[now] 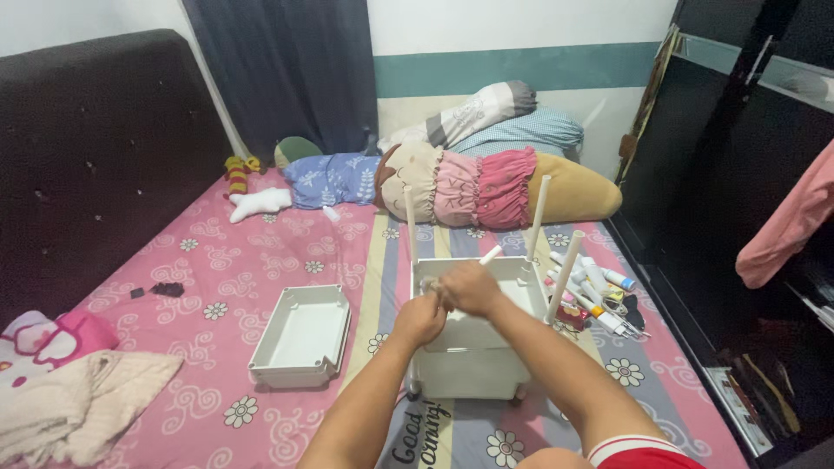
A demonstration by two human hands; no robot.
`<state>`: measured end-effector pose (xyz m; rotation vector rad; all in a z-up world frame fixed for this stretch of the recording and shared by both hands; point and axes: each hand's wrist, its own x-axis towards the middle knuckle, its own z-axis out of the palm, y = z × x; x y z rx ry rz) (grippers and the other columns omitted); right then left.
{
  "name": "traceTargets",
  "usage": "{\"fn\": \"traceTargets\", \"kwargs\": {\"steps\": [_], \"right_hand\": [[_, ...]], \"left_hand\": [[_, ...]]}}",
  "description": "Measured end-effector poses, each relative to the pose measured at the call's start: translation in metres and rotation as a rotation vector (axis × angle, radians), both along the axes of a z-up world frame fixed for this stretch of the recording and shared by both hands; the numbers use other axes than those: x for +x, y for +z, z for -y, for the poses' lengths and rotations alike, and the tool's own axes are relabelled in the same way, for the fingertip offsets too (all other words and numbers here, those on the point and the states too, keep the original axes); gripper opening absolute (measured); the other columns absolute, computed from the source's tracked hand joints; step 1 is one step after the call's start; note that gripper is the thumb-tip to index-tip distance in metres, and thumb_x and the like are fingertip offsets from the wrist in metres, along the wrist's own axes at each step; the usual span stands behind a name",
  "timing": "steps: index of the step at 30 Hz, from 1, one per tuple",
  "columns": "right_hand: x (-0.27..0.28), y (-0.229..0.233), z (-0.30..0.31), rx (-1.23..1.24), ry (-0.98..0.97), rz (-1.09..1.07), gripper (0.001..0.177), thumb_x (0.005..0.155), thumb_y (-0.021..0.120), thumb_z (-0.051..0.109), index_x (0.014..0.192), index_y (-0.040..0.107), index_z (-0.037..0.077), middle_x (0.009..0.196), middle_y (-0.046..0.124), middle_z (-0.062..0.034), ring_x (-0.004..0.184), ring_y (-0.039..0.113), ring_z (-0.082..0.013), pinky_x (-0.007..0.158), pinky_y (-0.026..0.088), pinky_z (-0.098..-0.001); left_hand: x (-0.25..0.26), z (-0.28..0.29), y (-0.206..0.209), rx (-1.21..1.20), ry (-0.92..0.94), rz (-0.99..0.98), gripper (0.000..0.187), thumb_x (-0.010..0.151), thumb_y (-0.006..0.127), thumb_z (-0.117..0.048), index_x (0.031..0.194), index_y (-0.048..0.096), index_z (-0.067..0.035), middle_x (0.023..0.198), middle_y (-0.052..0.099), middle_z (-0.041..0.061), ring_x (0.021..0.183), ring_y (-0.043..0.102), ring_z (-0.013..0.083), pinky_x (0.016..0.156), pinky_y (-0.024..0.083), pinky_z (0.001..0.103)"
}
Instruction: The person wipes the interior and exterior surfaces of a white plastic drawer unit with a cloth, then wipes several white plastic rods. The drawer unit is placed on a bed, and the person handles the drawer and rods one at a time.
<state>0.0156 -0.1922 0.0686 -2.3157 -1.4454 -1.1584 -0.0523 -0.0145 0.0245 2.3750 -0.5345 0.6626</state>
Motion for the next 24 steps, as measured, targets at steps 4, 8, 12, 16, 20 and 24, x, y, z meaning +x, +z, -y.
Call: {"fn": "traceTargets", "kwargs": {"steps": [4, 8, 12, 16, 20, 24], "right_hand": [[0.008, 0.017, 0.029, 0.298, -0.263, 0.224, 0.021, 0.089, 0.062, 0.023, 0.071, 0.057, 0.013, 0.070, 0.057, -0.0078, 0.069, 0.059, -0.0316, 0.073, 0.047, -0.0496], [-0.007, -0.004, -0.006, 0.166, -0.051, 0.078, 0.016, 0.083, 0.062, 0.025, 0.073, 0.062, 0.013, 0.068, 0.058, -0.0083, 0.069, 0.059, -0.0310, 0.072, 0.045, -0.0483], [0.000, 0.011, 0.007, 0.111, -0.106, 0.071, 0.016, 0.082, 0.063, 0.028, 0.071, 0.066, 0.017, 0.067, 0.059, -0.0062, 0.070, 0.059, -0.0304, 0.074, 0.043, -0.0481], [0.009, 0.010, 0.019, 0.238, -0.324, 0.176, 0.007, 0.077, 0.063, 0.023, 0.074, 0.069, 0.020, 0.067, 0.060, -0.0054, 0.069, 0.061, -0.0294, 0.070, 0.042, -0.0485], [0.007, -0.017, -0.007, 0.077, -0.018, 0.155, 0.016, 0.082, 0.064, 0.026, 0.070, 0.061, 0.015, 0.069, 0.059, -0.0065, 0.073, 0.061, -0.0295, 0.078, 0.046, -0.0465], [0.018, 0.005, 0.024, 0.299, -0.171, 0.086, 0.018, 0.084, 0.064, 0.026, 0.072, 0.061, 0.013, 0.071, 0.059, -0.0095, 0.075, 0.059, -0.0328, 0.075, 0.043, -0.0484]], "left_hand": [[-0.004, -0.004, 0.002, 0.024, 0.045, -0.153, 0.032, 0.100, 0.058, -0.036, 0.097, 0.058, -0.003, 0.079, 0.068, 0.024, 0.079, 0.065, 0.0484, 0.072, 0.049, 0.058], [0.001, -0.004, -0.001, -0.001, 0.041, -0.123, 0.030, 0.101, 0.056, -0.034, 0.097, 0.059, -0.004, 0.082, 0.068, 0.025, 0.081, 0.065, 0.0489, 0.073, 0.049, 0.058], [-0.001, -0.005, 0.002, 0.000, 0.046, -0.145, 0.030, 0.101, 0.054, -0.034, 0.101, 0.060, -0.004, 0.086, 0.069, 0.026, 0.085, 0.065, 0.0495, 0.076, 0.049, 0.058], [-0.003, -0.008, 0.005, 0.057, 0.052, -0.249, 0.033, 0.099, 0.054, -0.037, 0.101, 0.059, -0.004, 0.086, 0.070, 0.025, 0.087, 0.066, 0.0474, 0.078, 0.049, 0.058], [0.006, -0.004, 0.000, 0.037, 0.067, -0.161, 0.032, 0.099, 0.056, -0.036, 0.094, 0.061, -0.005, 0.087, 0.069, 0.026, 0.086, 0.065, 0.0481, 0.077, 0.049, 0.058], [-0.006, -0.006, 0.012, 0.058, 0.055, -0.214, 0.032, 0.099, 0.055, -0.037, 0.098, 0.058, -0.005, 0.085, 0.068, 0.026, 0.085, 0.064, 0.0484, 0.075, 0.048, 0.059]]}}
